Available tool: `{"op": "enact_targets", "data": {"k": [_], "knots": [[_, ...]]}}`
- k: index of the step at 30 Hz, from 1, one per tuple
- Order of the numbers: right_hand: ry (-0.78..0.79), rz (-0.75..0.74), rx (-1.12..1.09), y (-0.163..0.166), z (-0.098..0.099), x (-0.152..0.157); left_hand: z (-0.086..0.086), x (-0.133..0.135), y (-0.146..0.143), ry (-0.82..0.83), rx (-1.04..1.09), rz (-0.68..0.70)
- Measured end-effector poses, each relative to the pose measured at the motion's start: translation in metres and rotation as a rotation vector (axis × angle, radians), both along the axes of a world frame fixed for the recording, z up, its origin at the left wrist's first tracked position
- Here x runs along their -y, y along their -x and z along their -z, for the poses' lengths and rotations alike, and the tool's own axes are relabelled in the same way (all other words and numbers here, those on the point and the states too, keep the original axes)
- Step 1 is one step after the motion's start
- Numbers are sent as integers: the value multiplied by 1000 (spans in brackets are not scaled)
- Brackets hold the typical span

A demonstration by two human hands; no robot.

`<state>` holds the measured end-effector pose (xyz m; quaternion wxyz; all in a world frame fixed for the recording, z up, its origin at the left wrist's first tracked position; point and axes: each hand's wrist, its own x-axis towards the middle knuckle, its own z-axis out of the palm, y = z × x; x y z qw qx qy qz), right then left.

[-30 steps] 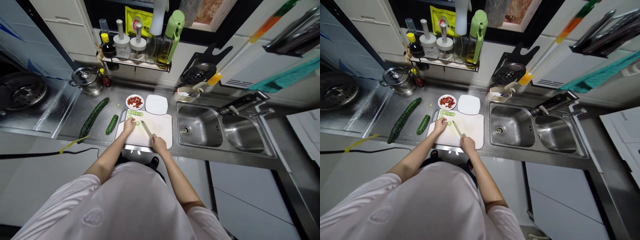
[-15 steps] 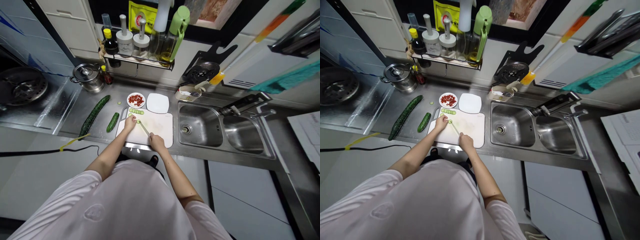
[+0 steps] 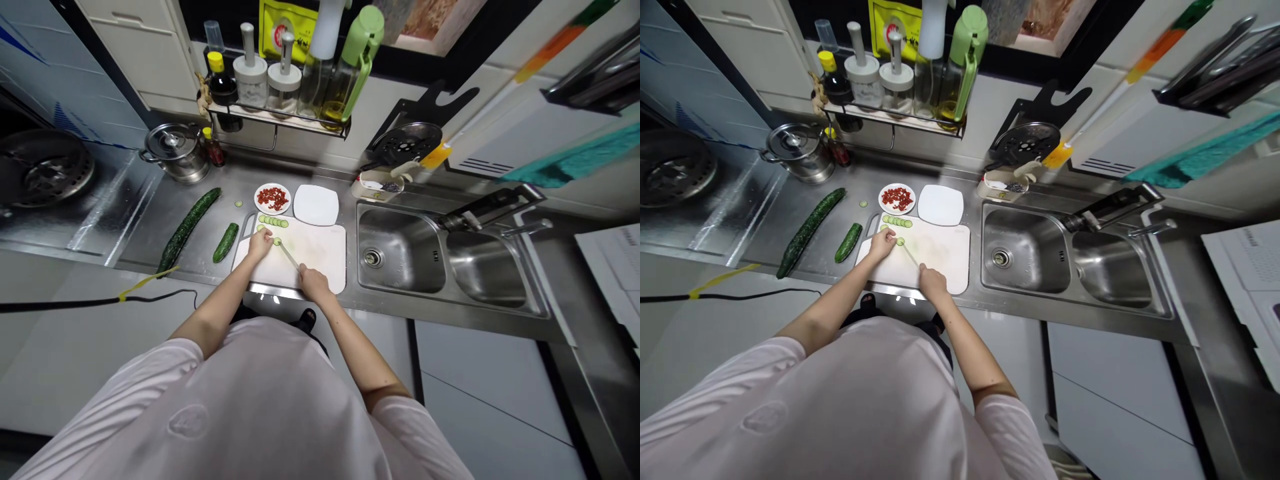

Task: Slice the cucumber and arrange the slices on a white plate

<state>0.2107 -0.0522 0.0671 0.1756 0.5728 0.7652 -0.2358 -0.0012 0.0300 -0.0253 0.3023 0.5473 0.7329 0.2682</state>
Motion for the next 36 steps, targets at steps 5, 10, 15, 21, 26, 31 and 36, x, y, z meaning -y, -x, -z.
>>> {"op": "enact_targets", "data": {"k": [5, 10, 15, 21, 26, 31, 36], "knots": [[43, -4, -6, -3, -3, -5, 2, 0, 0, 15, 7, -6], [60, -20, -19, -2, -7, -12, 4, -2, 1, 4, 0, -6], [89, -27, -8, 3, -14, -21, 2, -2, 0, 19, -12, -3], [93, -24, -22, 11, -18, -28, -1, -1, 0, 26, -12, -2], [83, -25, -34, 13, -17, -28, 1, -2, 0, 19, -17, -4], [86, -17, -28, 14, -19, -29, 1, -3, 0, 17, -13, -10], [90, -19, -26, 15, -17, -29, -1, -2, -1, 18, -19, -4]]}}
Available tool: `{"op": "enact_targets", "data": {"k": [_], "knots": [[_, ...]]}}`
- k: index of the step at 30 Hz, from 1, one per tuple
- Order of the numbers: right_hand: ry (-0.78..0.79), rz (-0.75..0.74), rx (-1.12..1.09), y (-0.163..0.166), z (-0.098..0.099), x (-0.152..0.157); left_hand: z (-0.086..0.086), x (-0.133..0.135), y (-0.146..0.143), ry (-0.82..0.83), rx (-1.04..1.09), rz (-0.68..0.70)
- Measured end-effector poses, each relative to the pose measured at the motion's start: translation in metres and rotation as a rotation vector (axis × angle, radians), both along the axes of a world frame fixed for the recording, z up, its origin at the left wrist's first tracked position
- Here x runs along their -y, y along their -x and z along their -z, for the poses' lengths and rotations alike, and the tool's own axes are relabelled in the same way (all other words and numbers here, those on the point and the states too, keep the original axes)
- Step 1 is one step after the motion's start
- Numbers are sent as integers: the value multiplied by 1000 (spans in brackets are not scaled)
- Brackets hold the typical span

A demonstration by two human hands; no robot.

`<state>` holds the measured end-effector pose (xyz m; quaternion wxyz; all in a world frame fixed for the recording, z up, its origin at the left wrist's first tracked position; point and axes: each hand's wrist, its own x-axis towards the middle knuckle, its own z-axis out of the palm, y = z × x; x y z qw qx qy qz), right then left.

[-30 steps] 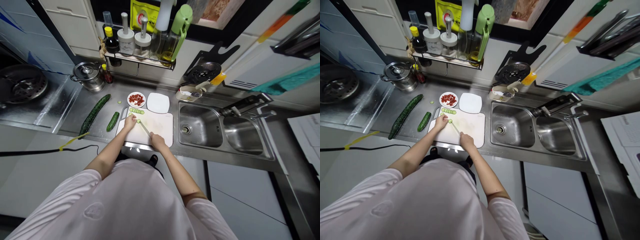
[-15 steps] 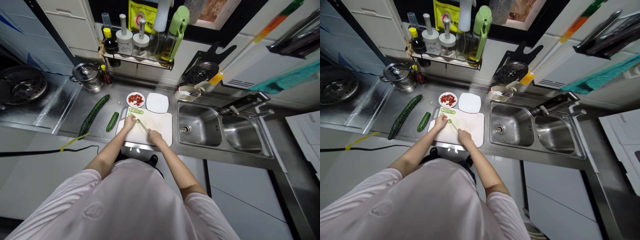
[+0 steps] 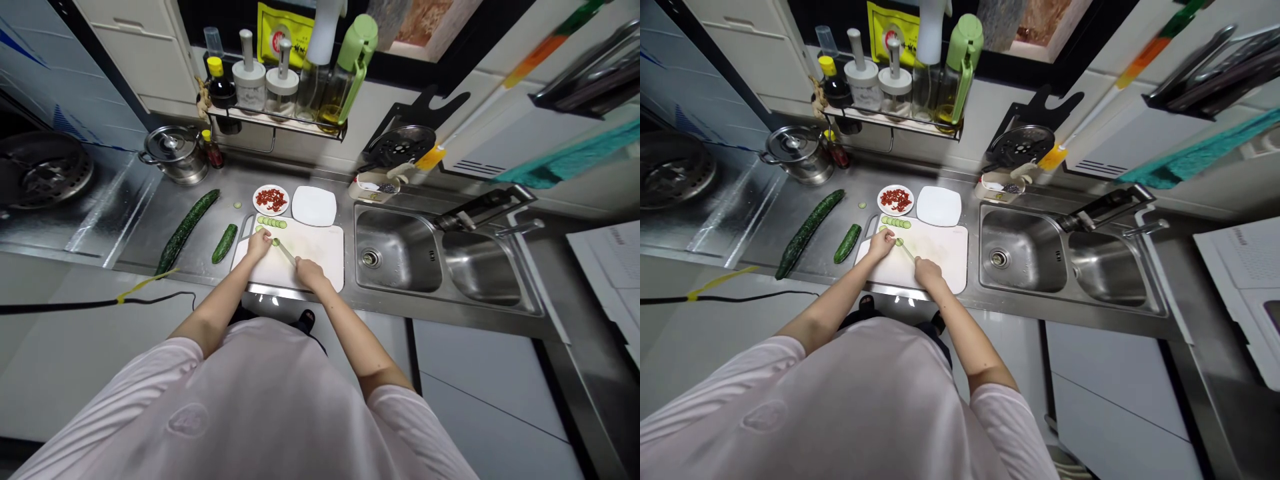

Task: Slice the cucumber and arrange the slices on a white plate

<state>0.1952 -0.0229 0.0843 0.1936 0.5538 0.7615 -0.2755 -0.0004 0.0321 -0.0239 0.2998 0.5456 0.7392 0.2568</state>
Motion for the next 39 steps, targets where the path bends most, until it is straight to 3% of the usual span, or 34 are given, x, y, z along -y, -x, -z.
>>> {"op": "enact_targets", "data": {"k": [13, 39], "knots": [[27, -8, 39, -14, -2, 10, -1, 0, 0, 21, 1, -4], [12, -14, 5, -3, 0, -2, 3, -1, 1, 3, -3, 0]]}}
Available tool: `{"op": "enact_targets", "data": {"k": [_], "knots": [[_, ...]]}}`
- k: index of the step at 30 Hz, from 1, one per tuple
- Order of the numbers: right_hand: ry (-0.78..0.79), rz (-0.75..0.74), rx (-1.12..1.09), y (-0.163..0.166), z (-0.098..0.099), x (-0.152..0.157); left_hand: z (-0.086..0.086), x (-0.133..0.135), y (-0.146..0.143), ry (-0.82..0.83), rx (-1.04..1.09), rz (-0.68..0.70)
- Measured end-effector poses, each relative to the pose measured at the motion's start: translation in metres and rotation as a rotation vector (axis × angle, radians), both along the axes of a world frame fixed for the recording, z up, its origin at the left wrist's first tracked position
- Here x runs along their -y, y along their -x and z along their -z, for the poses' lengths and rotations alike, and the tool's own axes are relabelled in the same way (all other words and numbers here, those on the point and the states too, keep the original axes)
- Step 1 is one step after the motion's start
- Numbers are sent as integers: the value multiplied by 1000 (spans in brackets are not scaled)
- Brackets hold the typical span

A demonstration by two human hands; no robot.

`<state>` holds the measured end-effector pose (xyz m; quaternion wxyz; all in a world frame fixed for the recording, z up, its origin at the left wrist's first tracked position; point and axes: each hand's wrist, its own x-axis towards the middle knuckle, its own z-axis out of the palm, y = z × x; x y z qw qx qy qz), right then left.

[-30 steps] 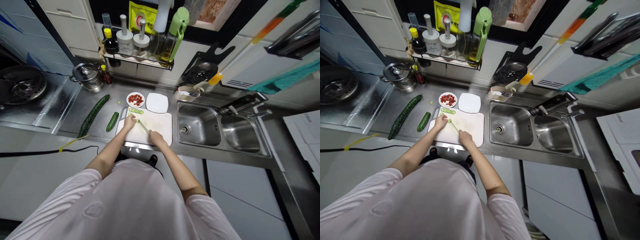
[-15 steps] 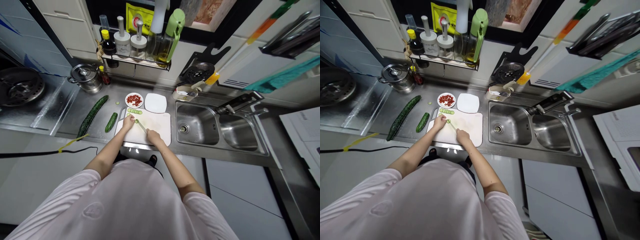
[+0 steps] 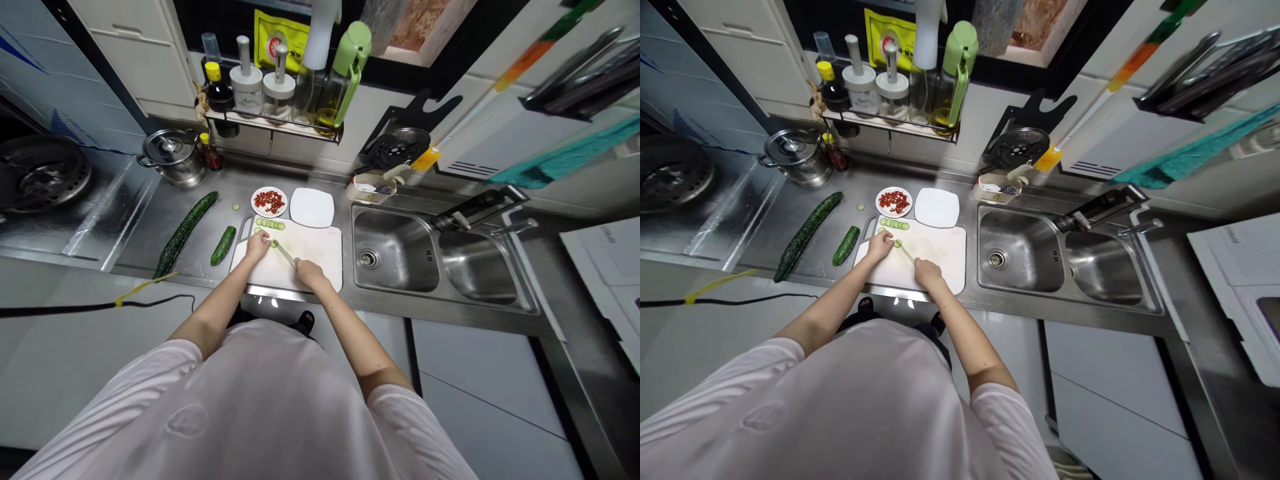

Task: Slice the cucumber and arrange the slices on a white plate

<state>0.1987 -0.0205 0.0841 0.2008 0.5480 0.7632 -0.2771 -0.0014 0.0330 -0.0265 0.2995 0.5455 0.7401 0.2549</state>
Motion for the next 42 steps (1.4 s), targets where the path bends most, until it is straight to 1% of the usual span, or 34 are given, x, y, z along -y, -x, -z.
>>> {"op": "enact_targets", "data": {"k": [15, 20, 30, 42], "knots": [[10, 4, 6, 0, 3, -2, 5, -1, 2, -4, -7, 16], [5, 20, 9, -1, 4, 2, 2, -1, 2, 4, -13, 13], [9, 18, 33, -17, 5, 19, -4, 0, 0, 30, -34, 12], [12, 28, 5, 1, 6, 2, -1, 0, 1, 32, -33, 17]]}}
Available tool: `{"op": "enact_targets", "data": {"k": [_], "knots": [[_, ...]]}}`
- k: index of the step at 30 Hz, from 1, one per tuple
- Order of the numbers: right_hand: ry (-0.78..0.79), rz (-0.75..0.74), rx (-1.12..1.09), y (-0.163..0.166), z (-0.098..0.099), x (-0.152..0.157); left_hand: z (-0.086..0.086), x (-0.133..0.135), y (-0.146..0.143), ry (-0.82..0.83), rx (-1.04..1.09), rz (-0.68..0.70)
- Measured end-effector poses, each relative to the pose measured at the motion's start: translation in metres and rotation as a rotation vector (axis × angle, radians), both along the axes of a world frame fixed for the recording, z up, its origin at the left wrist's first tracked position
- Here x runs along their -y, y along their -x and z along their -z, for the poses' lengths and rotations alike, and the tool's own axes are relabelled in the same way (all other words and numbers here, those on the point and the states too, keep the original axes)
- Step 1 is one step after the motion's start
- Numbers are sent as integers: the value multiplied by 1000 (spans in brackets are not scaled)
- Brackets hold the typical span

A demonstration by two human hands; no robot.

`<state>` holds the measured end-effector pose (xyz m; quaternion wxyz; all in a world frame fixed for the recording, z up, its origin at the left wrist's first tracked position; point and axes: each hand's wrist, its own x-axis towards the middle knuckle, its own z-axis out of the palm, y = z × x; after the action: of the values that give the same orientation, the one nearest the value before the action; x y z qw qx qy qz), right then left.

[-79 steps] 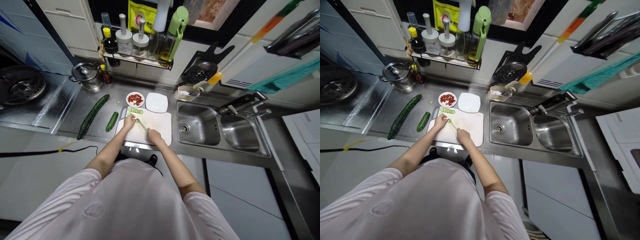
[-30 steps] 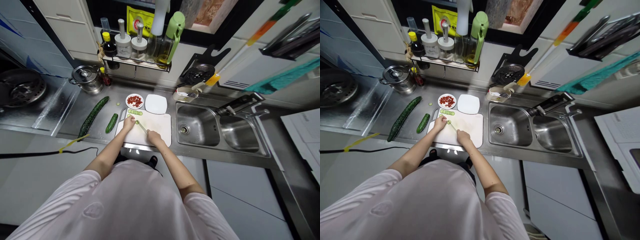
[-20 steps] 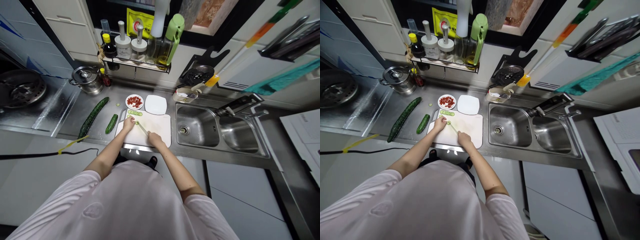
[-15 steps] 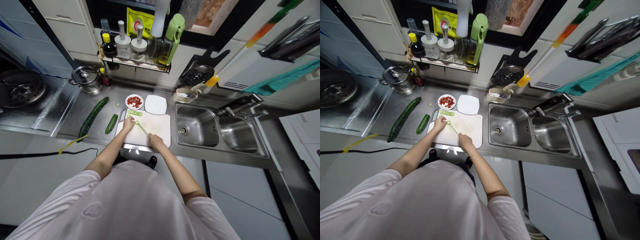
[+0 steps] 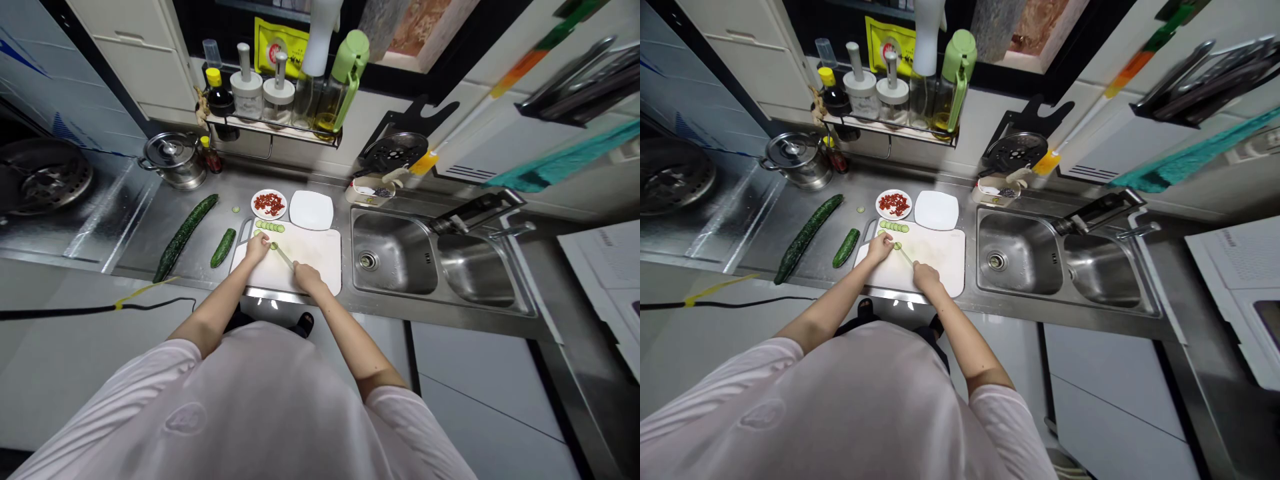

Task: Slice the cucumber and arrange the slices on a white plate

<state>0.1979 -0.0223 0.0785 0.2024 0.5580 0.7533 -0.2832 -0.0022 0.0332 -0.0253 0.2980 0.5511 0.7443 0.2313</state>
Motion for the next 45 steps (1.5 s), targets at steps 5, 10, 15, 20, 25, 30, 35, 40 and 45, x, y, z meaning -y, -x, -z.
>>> {"op": "enact_targets", "data": {"k": [5, 10, 15, 20, 25, 30, 35, 40, 45], "knots": [[3, 0, 3, 1, 1, -1, -3, 0, -1, 6, 7, -1], [3, 11, 2, 0, 1, 0, -4, 1, -1, 5, 2, 5], [-14, 4, -3, 0, 0, 3, -2, 2, -1, -26, 4, 22], [-21, -4, 14, -5, -2, 9, -5, 4, -2, -21, 7, 31], [-21, -20, 23, -13, -4, 15, -6, 4, -2, -22, 1, 32], [-31, -31, 20, -16, -2, 17, -5, 5, -3, -54, -10, 37], [-34, -16, 14, -20, 5, 19, -8, 10, -6, -100, -46, 87], [-124, 41, -29, -26, 16, 26, -12, 18, -11, -137, -92, 131], [-184, 165, -28, -34, 20, 27, -14, 27, -16, -179, -158, 180]]}}
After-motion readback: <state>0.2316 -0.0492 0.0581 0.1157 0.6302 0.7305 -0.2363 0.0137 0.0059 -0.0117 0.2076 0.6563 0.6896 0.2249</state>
